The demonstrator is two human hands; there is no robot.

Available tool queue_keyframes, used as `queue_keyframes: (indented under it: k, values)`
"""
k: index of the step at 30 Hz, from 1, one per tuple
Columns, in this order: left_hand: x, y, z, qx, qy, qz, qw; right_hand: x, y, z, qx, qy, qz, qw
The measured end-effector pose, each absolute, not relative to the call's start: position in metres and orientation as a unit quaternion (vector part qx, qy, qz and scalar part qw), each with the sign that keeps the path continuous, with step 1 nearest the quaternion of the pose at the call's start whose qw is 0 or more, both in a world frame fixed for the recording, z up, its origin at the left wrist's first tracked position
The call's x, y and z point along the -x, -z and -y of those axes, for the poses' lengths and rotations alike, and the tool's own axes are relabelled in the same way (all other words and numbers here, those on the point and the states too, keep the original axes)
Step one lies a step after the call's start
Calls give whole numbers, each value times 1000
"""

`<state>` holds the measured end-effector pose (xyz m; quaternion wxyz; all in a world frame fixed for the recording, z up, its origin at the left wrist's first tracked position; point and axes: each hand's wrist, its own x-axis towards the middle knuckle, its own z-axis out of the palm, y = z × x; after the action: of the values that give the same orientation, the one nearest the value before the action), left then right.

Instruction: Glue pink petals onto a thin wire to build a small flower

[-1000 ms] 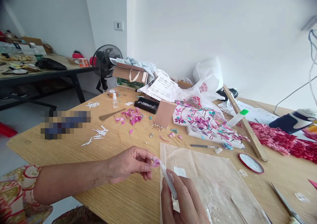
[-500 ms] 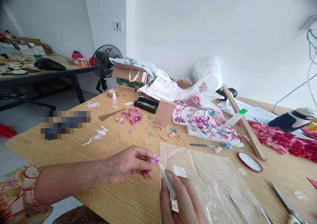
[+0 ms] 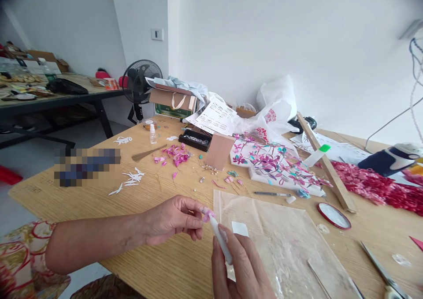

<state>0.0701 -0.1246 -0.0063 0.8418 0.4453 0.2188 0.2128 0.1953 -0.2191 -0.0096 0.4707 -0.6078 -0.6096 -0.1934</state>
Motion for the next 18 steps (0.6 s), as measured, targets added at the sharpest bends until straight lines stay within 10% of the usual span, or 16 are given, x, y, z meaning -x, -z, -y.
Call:
queue_keyframes:
  k: [18]
  values:
    - [-70,5,123,-432,-219,-213,848,-193,14,225,618,178,605,469]
